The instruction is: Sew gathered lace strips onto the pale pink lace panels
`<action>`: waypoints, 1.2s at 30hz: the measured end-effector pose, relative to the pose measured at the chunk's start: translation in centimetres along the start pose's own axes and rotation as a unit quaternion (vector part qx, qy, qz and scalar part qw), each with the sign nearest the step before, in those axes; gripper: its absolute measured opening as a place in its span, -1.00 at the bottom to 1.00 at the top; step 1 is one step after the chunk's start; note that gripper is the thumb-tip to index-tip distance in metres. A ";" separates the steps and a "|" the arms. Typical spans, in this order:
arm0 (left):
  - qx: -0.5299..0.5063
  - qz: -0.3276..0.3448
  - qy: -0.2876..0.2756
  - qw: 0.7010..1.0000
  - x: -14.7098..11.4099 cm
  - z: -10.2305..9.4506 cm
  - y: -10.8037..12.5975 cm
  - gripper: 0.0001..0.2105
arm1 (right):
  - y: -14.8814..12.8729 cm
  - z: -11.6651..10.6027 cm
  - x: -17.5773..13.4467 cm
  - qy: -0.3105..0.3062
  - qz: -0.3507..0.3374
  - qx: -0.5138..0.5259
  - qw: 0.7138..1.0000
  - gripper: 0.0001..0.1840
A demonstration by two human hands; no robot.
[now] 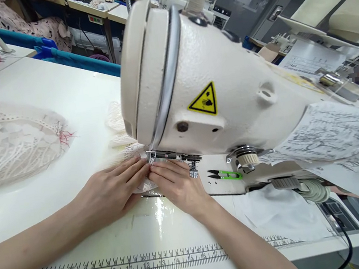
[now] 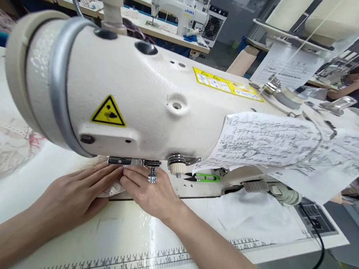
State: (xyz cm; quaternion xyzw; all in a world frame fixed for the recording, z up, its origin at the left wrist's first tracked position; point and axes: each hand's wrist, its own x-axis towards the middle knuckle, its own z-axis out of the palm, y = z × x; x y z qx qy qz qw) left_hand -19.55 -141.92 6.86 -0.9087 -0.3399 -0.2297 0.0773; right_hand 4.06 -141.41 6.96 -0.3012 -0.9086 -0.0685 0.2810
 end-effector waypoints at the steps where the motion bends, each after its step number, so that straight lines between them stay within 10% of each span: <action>1: 0.004 0.002 0.001 1.000 0.0 0.1 0.0 -0.57 | 0.0 0.0 0.0 0.003 0.002 -0.002 1.000 -0.75; 36: 0.054 0.110 0.020 0.992 2.1 -1.6 0.1 -0.59 | 0.2 -0.1 0.2 0.013 0.004 -0.061 0.998 -0.77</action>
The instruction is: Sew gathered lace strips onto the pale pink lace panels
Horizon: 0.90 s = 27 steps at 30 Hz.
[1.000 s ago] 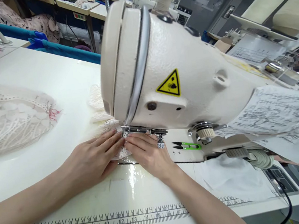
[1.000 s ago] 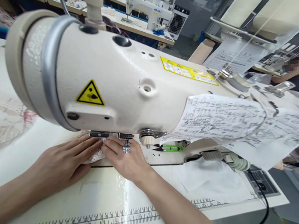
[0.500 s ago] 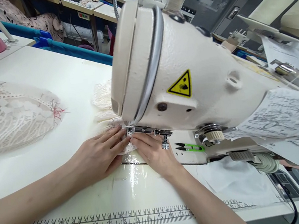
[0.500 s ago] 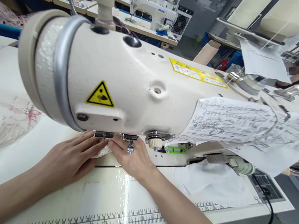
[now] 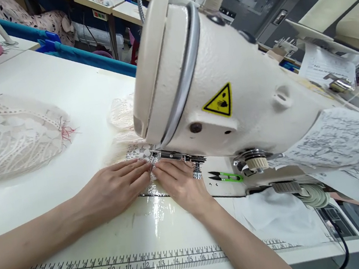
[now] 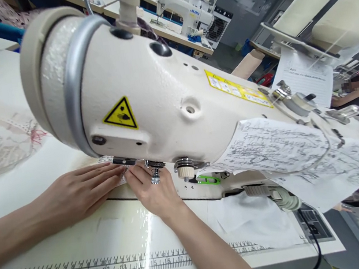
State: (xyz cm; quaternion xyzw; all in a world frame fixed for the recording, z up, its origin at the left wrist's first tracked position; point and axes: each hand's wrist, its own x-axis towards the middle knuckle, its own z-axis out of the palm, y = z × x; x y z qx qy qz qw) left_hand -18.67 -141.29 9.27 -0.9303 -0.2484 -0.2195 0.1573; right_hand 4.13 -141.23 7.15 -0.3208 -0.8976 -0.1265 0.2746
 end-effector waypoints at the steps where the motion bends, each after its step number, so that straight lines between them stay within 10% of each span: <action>1: -0.002 -0.006 0.004 1.000 0.0 0.0 0.0 -0.60 | -0.1 0.1 0.0 0.006 -0.002 -0.004 1.000 -0.77; 17: -0.025 -0.102 0.026 0.994 -0.1 -0.4 0.4 -0.69 | -1.0 0.5 0.9 0.018 0.064 0.092 0.994 -0.78; 27: -0.041 -0.041 -0.013 0.998 -2.4 1.3 -1.4 -0.58 | -1.6 0.5 0.7 0.031 0.022 0.045 0.998 -0.78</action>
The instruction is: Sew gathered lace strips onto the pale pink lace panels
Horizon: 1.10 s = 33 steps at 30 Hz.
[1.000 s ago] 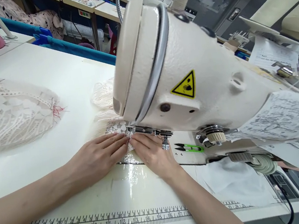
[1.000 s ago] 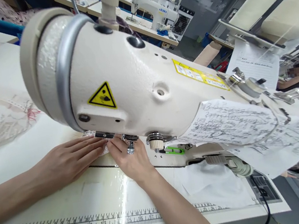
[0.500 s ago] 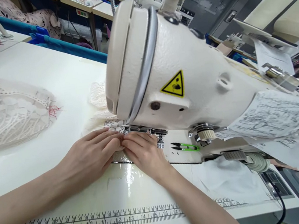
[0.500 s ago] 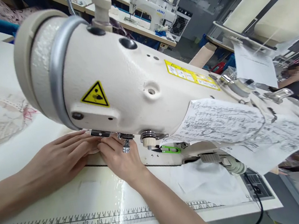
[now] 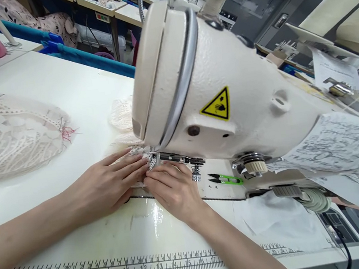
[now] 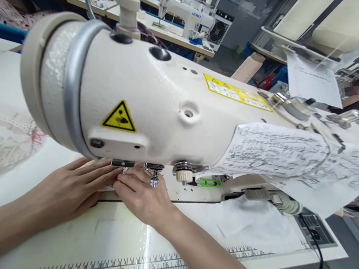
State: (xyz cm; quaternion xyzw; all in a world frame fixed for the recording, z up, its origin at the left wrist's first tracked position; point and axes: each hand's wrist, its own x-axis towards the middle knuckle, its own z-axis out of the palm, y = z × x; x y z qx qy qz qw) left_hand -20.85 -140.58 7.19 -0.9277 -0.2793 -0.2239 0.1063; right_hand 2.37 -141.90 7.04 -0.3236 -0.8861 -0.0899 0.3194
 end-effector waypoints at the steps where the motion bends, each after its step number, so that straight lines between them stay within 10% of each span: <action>1: 0.005 0.001 -0.001 1.000 0.1 -0.1 0.1 -0.58 | 0.0 0.0 0.0 0.003 -0.001 0.001 1.000 -0.79; 33: 0.025 -0.033 -0.023 0.999 1.5 -0.2 1.4 -0.57 | 1.7 -0.8 -0.6 -0.004 0.054 -0.030 0.998 -0.82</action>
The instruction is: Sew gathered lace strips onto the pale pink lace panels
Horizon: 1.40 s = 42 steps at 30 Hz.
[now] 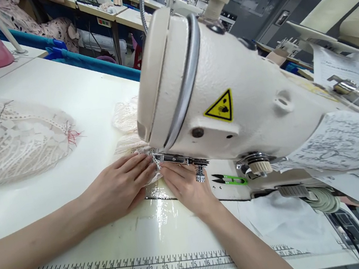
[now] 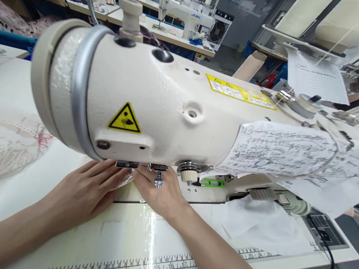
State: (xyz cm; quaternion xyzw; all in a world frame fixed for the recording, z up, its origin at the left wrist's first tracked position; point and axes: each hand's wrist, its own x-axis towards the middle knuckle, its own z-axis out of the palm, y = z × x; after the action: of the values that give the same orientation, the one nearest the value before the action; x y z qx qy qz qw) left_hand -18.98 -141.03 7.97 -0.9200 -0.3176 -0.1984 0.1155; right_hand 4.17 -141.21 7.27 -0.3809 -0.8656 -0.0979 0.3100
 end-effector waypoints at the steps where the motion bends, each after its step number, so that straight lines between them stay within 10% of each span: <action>1: 0.002 -0.006 0.001 1.000 0.0 0.1 0.1 -0.57 | 0.0 -0.1 0.0 -0.006 0.004 -0.005 1.000 -0.82; 42: -0.082 0.029 -0.077 0.993 -0.6 -0.3 -2.9 -0.54 | -1.6 1.1 0.5 0.009 -0.084 -0.027 0.996 -0.73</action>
State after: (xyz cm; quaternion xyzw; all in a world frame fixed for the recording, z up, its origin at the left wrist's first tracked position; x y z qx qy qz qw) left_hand -21.32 -139.22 8.28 -0.9478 -0.2811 -0.1490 0.0209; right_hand 2.23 -141.49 6.81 -0.3142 -0.8889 -0.1497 0.2979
